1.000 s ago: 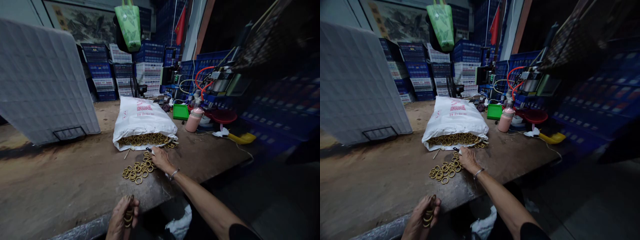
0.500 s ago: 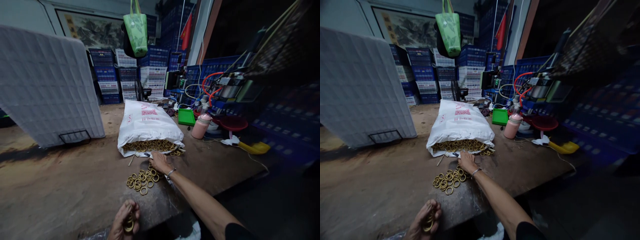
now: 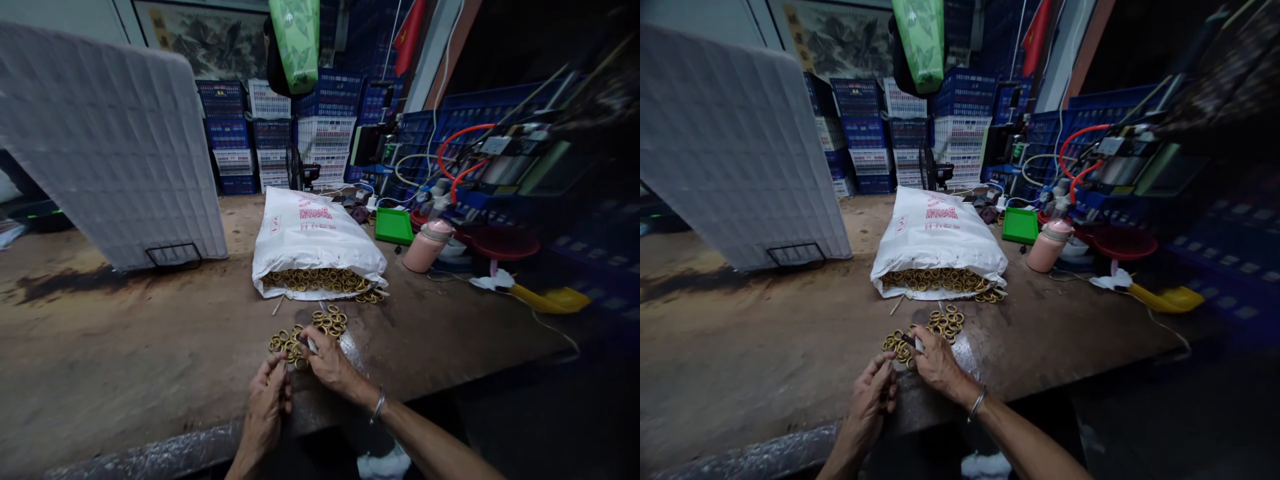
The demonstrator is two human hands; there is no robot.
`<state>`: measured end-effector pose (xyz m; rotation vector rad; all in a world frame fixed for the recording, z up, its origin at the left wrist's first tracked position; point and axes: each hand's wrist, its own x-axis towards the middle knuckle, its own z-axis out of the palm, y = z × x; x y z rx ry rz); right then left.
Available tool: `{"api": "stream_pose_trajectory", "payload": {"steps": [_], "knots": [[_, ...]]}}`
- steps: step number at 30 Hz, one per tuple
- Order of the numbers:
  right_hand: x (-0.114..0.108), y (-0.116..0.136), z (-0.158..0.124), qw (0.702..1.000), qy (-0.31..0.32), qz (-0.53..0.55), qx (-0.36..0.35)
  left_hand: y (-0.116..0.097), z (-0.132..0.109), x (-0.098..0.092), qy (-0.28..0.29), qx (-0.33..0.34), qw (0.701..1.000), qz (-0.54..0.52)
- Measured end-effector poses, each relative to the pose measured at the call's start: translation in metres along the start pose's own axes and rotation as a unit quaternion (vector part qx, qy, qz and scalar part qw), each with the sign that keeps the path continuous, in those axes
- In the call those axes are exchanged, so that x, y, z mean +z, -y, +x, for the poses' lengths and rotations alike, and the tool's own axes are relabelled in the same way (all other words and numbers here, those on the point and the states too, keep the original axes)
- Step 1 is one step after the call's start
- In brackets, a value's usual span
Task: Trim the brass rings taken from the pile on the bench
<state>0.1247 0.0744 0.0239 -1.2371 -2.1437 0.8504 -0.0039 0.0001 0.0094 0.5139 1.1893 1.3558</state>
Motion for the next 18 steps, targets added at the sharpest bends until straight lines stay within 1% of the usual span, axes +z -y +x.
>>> {"api": "stream_pose_trajectory", "payload": {"steps": [3,5,8,10,13,16,18], "knots": [[0.011,0.005,-0.011,0.999,0.017,0.047,0.001,0.006,0.0,-0.002,0.003,0.015,0.998,0.064],[0.014,0.007,-0.015,0.997,0.022,0.071,0.0,0.007,-0.001,-0.004,0.001,0.019,0.996,0.085],[0.015,0.011,-0.018,0.995,0.031,0.099,-0.008,0.004,-0.005,-0.006,-0.015,0.024,0.994,0.102],[0.014,0.013,-0.019,0.992,0.047,0.118,-0.002,0.0,-0.008,-0.005,-0.027,0.032,0.992,0.123],[0.013,0.015,-0.02,0.988,0.067,0.137,0.023,-0.005,-0.012,-0.003,-0.045,0.068,0.985,0.149],[0.014,0.017,-0.02,0.988,0.059,0.134,0.04,-0.005,-0.013,-0.002,-0.056,0.114,0.979,0.161],[0.016,0.017,-0.019,0.99,0.05,0.124,0.045,-0.002,-0.012,-0.004,-0.05,0.127,0.976,0.168]]}}
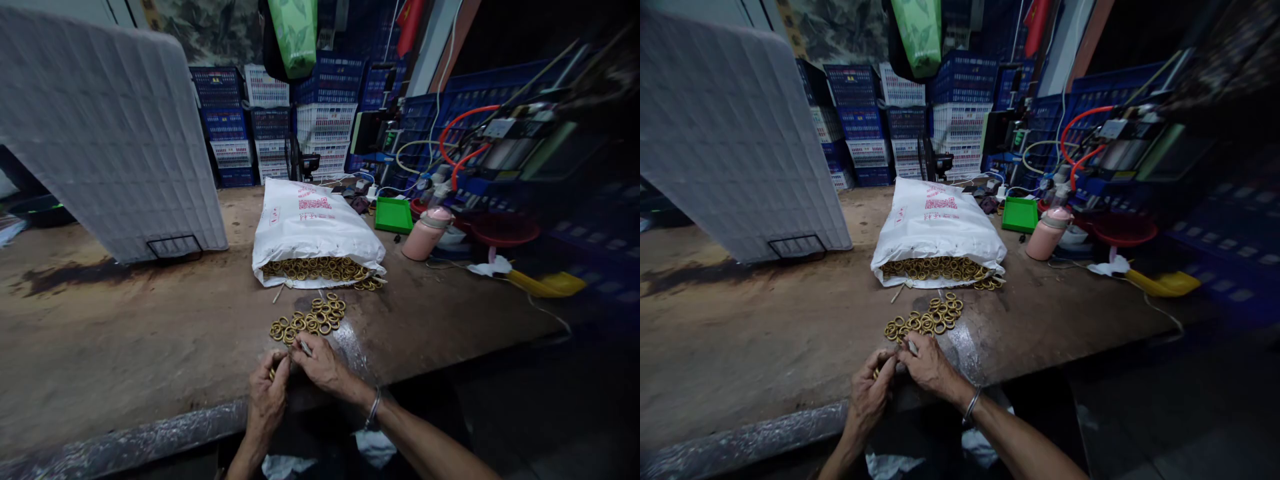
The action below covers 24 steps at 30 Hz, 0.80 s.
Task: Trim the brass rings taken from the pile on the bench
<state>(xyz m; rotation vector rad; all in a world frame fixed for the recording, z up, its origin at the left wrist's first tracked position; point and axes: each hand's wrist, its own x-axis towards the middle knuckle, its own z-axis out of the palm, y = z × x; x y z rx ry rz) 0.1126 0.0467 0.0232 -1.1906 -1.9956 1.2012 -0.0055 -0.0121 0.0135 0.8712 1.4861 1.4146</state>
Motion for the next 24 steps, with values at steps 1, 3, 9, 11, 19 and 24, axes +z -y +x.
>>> {"api": "stream_pose_trajectory", "payload": {"steps": [1,3,9,11,19,24], "knots": [[0.001,0.0,0.0,1.0,-0.004,-0.003,0.003,0.002,0.0,0.0,0.008,-0.003,1.0,0.002],[0.002,-0.001,0.001,1.0,-0.012,-0.004,0.01,0.007,0.001,-0.001,0.034,-0.034,0.999,-0.001],[0.0,0.0,0.0,1.0,-0.012,0.009,0.021,0.008,0.0,-0.001,0.109,-0.139,0.979,-0.1],[-0.001,0.003,-0.001,1.0,-0.007,0.015,0.021,0.006,-0.001,0.0,0.115,-0.142,0.976,-0.12],[-0.003,0.009,-0.002,0.997,0.022,0.062,0.03,0.001,-0.003,0.002,0.115,-0.139,0.971,-0.158],[-0.003,0.009,-0.001,0.996,0.033,0.079,0.021,0.003,-0.005,0.002,0.109,-0.133,0.968,-0.181]]}}
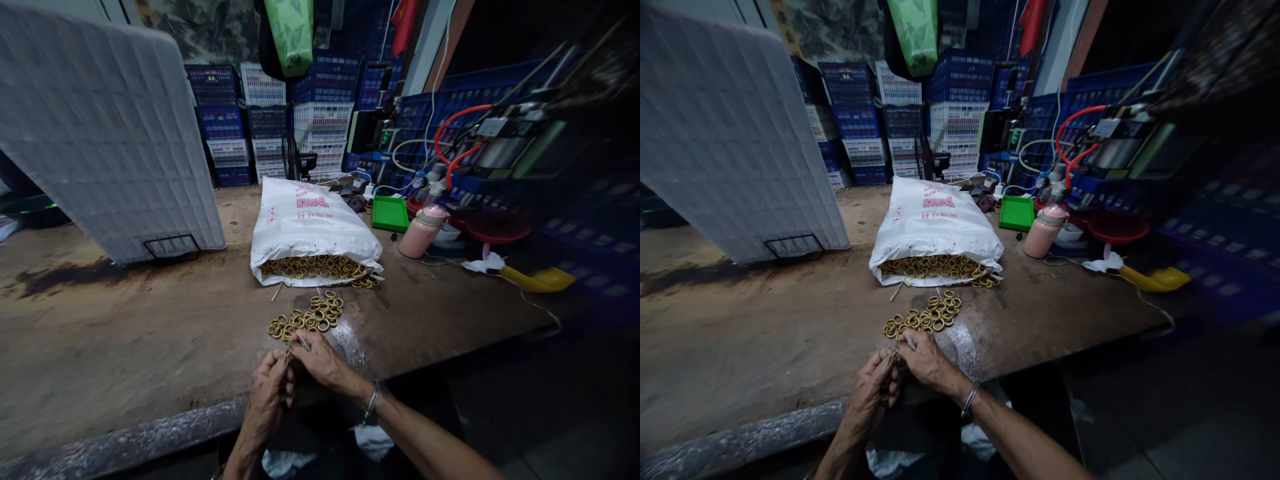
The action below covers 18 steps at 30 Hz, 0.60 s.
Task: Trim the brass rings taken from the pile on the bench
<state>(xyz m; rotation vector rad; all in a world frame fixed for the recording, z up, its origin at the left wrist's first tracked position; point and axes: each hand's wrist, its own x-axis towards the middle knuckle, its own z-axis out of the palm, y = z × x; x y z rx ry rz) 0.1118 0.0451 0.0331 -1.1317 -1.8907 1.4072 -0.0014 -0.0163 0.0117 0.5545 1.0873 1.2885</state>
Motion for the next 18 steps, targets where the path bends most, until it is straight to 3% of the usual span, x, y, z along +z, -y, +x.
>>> {"api": "stream_pose_trajectory", "payload": {"steps": [4,7,12,18], "knots": [[0.001,-0.001,0.001,1.0,-0.02,-0.004,0.003,0.0,0.0,-0.003,0.013,0.015,1.0,0.0],[0.001,-0.001,-0.001,0.994,-0.038,-0.1,-0.018,0.0,0.001,-0.005,0.01,0.015,1.0,0.003],[0.001,0.001,-0.009,0.967,0.022,-0.247,-0.059,0.0,0.002,-0.007,-0.005,0.005,1.0,0.012],[0.002,0.002,-0.009,0.936,0.021,-0.345,-0.065,0.0,0.003,-0.007,-0.016,0.012,0.998,0.055]]}}
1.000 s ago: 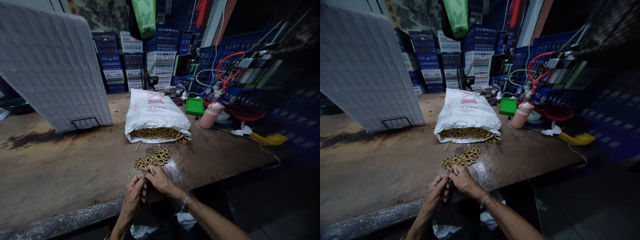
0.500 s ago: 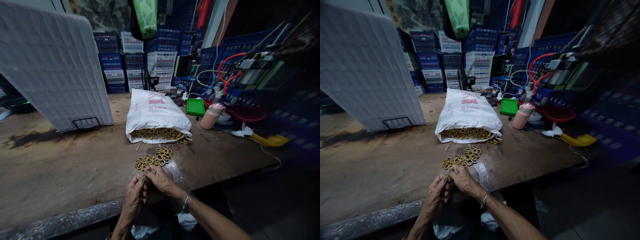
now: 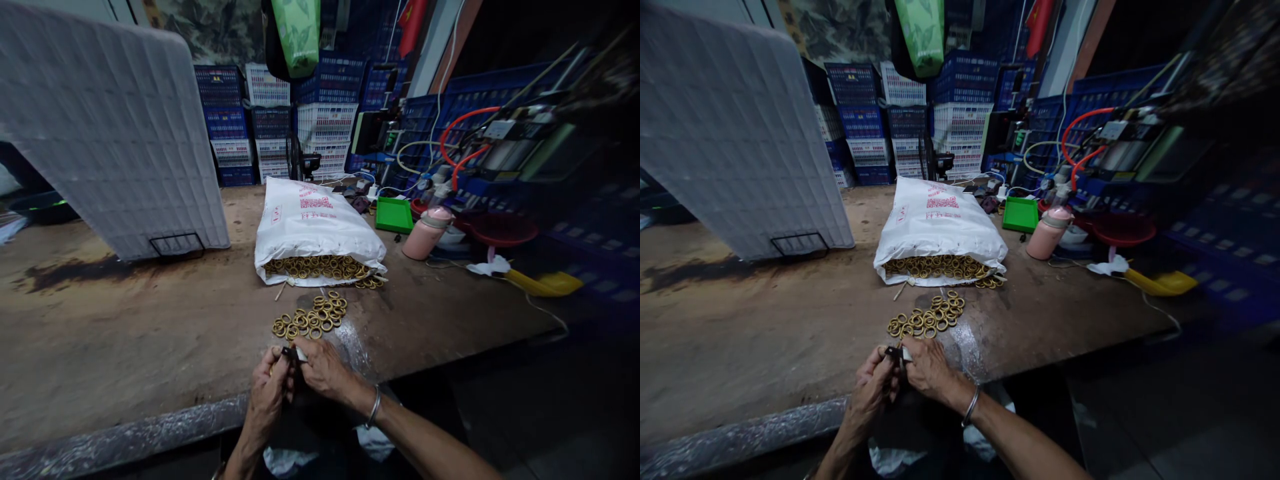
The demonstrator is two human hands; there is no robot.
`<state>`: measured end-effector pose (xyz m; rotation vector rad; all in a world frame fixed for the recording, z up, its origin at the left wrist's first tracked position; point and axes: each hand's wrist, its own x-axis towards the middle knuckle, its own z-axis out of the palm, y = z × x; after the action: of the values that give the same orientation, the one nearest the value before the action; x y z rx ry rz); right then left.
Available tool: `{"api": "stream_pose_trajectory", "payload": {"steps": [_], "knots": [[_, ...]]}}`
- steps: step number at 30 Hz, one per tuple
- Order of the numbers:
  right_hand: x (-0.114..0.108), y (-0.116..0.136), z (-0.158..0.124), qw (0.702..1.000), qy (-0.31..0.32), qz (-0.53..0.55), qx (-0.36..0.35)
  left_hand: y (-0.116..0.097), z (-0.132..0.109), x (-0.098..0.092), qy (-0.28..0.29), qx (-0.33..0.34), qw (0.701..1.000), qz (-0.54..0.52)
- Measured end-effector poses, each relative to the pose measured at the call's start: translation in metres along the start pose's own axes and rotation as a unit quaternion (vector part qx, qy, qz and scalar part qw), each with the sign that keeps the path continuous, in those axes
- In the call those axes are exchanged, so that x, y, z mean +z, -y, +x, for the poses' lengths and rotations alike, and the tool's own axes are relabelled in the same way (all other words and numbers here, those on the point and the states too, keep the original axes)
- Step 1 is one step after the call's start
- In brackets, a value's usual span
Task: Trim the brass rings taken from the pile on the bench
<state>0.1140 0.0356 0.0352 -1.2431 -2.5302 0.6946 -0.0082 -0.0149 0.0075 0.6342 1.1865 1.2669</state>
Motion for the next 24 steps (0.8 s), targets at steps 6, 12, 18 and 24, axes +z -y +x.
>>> {"api": "stream_pose_trajectory", "payload": {"steps": [6,12,18,24], "knots": [[-0.003,0.0,0.001,1.0,0.022,-0.015,-0.015,-0.002,-0.002,0.0,-0.007,0.029,0.999,0.042],[0.002,-0.008,0.002,0.999,0.038,-0.035,-0.011,-0.001,-0.008,-0.004,0.005,0.025,0.997,0.075],[-0.013,-0.029,0.007,0.992,-0.019,-0.098,0.073,-0.014,-0.024,0.008,0.046,-0.048,0.995,-0.072],[-0.041,-0.084,0.034,0.96,-0.142,-0.093,0.224,-0.017,-0.013,0.012,0.042,-0.072,0.99,-0.113]]}}
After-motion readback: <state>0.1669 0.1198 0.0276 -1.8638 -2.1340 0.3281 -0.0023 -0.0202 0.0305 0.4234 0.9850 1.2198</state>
